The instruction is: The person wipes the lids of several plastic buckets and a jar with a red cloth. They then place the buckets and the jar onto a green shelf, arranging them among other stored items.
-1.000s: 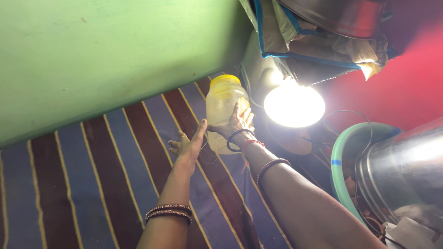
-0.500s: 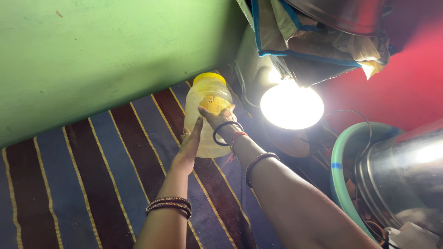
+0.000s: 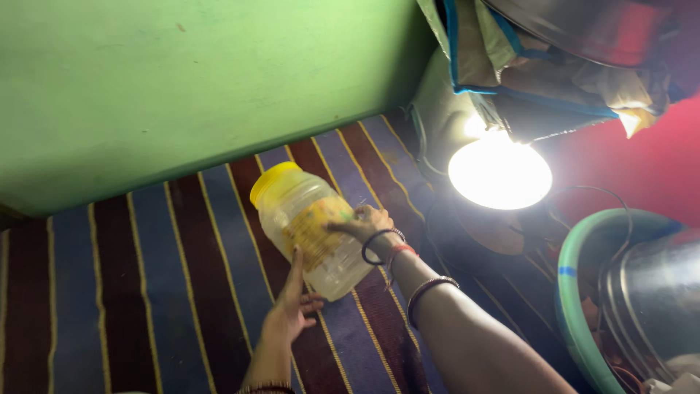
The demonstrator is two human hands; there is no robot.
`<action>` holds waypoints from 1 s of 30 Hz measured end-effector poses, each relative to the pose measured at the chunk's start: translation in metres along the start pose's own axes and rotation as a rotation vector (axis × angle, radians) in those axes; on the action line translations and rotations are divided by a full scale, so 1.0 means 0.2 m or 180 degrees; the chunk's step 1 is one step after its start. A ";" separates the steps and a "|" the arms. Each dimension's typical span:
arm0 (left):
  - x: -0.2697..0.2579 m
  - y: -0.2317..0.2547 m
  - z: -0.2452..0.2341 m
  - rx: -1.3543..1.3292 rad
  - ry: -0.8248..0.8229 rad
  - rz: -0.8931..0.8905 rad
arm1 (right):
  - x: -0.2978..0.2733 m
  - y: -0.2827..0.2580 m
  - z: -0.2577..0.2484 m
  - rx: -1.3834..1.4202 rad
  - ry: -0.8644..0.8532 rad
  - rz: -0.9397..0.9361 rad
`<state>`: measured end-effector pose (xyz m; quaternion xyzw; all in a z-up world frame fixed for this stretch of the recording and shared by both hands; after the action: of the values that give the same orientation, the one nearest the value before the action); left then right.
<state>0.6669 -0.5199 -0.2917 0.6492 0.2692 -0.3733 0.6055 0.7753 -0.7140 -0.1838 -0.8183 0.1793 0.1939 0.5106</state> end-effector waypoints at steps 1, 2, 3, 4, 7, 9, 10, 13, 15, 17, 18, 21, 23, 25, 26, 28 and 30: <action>-0.01 -0.04 -0.02 -0.0028 0.0092 0.0145 | -0.05 0.00 0.04 -0.0354 0.0067 0.0039; -0.01 -0.07 -0.03 -0.0055 0.0183 0.0290 | -0.10 -0.01 0.07 -0.0706 0.0139 0.0069; -0.03 -0.11 -0.04 -0.0083 0.0281 0.0434 | -0.15 0.00 0.13 -0.0366 -0.0055 0.0030; -0.06 -0.16 -0.06 -0.0251 0.0357 0.0488 | -0.21 0.01 0.18 -0.0027 -0.0251 -0.0006; -0.19 -0.19 -0.11 -0.0440 0.0632 0.0798 | -0.33 0.08 0.22 0.0378 -0.0568 -0.0025; -0.36 -0.18 -0.15 -0.0139 0.0910 0.1095 | -0.40 0.14 0.24 0.0528 -0.0895 -0.0037; -0.45 -0.16 -0.18 -0.0004 0.1150 0.1078 | -0.43 0.15 0.27 0.0638 -0.1158 -0.0071; -0.77 0.05 -0.23 0.0311 0.1581 0.1390 | -0.54 0.07 0.33 0.1428 -0.1715 -0.0558; -1.05 0.23 -0.25 0.0400 0.1512 0.1993 | -0.65 -0.04 0.32 0.1821 -0.1920 -0.0914; -1.32 0.33 -0.28 0.0658 0.1541 0.2114 | -0.76 -0.20 0.27 0.1922 -0.2034 -0.1220; -1.45 0.36 -0.29 0.0786 0.1560 0.2178 | -0.82 -0.30 0.25 0.1938 -0.2159 -0.1413; -1.86 0.45 -0.34 0.0258 0.1463 0.3282 | -1.04 -0.63 0.24 0.1708 -0.2475 -0.2030; -2.06 0.45 -0.40 -0.0035 0.1198 0.3664 | -1.22 -0.84 0.24 0.1216 -0.2536 -0.2514; -2.25 0.43 -0.49 -0.0204 0.1216 0.3922 | -1.40 -0.98 0.30 0.1048 -0.2488 -0.2569; -2.35 0.41 -0.56 -0.0231 0.1375 0.3994 | -1.50 -1.03 0.34 0.0961 -0.2466 -0.2593; -2.54 0.31 -0.70 -0.0219 0.1672 0.3947 | -1.72 -1.11 0.49 0.0960 -0.2607 -0.2651; -2.73 0.17 -0.85 -0.0120 0.1961 0.3738 | -1.92 -1.19 0.69 0.1011 -0.2879 -0.2726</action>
<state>0.4058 -0.3005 0.1680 0.7545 0.0379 0.2262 0.6150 0.5441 -0.4534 0.1353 -0.5692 -0.3699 0.2698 0.6829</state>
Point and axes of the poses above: each hand's wrist, its own x-axis towards the middle knuckle, its own z-axis out of the palm, y = z × x, the point moved 8 cm from there along x, towards the middle knuckle, and after that the axes turned 15 degrees about x, right-handed, at the moved point
